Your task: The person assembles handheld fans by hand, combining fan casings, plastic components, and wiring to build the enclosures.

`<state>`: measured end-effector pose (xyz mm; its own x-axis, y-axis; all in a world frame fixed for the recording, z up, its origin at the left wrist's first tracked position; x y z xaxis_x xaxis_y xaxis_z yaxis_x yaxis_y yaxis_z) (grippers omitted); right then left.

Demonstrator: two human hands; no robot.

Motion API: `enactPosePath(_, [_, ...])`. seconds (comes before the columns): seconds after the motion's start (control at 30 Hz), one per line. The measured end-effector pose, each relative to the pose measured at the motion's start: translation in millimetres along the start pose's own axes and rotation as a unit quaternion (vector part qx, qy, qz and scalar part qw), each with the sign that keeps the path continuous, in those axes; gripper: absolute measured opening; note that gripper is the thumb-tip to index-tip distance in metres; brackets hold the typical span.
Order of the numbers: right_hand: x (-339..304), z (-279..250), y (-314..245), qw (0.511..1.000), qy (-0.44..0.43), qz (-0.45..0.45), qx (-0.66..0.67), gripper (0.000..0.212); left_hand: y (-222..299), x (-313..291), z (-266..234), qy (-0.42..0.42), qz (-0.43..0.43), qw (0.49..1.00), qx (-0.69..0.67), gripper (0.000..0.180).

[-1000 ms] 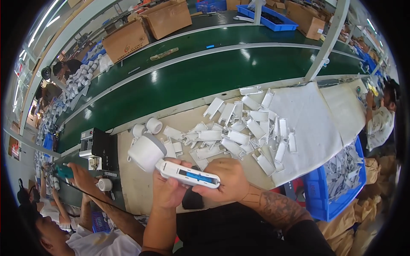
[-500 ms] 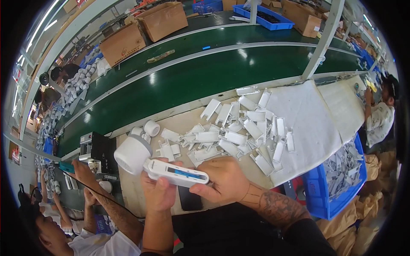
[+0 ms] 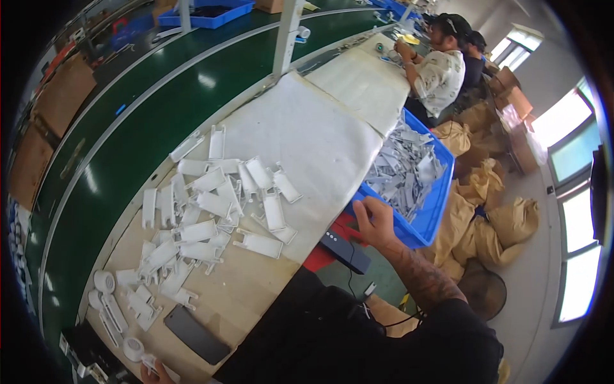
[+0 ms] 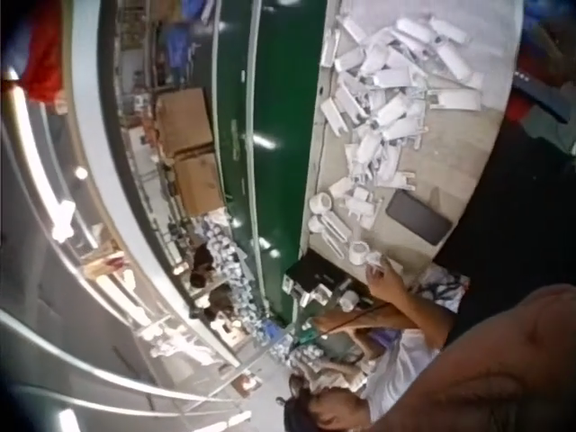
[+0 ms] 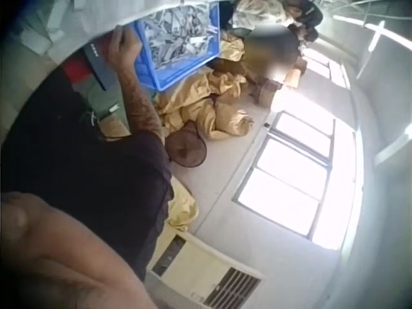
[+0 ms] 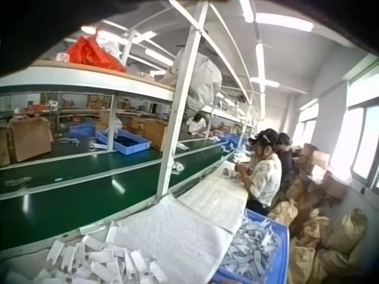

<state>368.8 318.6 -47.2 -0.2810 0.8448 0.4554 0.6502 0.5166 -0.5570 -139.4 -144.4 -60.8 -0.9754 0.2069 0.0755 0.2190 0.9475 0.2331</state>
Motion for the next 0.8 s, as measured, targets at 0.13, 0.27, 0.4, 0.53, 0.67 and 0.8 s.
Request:
enactPosePath(0.13, [-79.8, 0.8, 61.9, 0.997, 0.004, 0.049, -0.058, 0.013, 0.5, -6.1, 0.1, 0.015, -0.016, 1.000, -0.017, 0.069])
enactPosePath(0.27, [-147.8, 63.5, 126.9, 0.981, -0.145, 0.120, -0.049, 0.048, -3.7, -2.9, -1.3, 0.031, -0.025, 0.999, -0.003, 0.068])
enactPosePath(0.4, [-157.8, 107.5, 135.7, 0.947, -0.217, 0.236, -0.025, 0.074, -10.4, -4.3, 4.3, 0.002, -0.042, 0.999, -0.005, 0.068])
enactPosePath(0.53, [-154.5, 123.0, 138.0, 0.953, -0.236, 0.164, -0.096, 0.073, -15.4, -10.2, 4.7, -0.012, -0.049, 0.998, 0.027, 0.070])
enactPosePath(0.67, [-179.3, 95.2, 159.1, 0.934, -0.242, 0.262, 0.026, 0.064, -14.6, -17.0, -2.5, 0.012, -0.062, 0.997, -0.042, 0.071])
enactPosePath(0.8, [-232.4, 34.1, 157.3, 0.865, -0.304, 0.386, 0.107, 0.059, -0.9, -28.2, -24.4, 0.126, -0.023, 0.984, -0.121, 0.068])
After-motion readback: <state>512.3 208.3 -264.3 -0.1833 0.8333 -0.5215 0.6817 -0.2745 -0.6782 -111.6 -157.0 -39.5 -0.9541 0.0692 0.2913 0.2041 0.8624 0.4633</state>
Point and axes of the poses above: each hand's wrist, its own x-axis towards the middle knuckle, its own z-axis out of the palm, y = z × x, the point moved 9 cm from there along x, towards the middle knuckle, and after that the axes turned 6 degrees about -z, right-handed, at the moved point
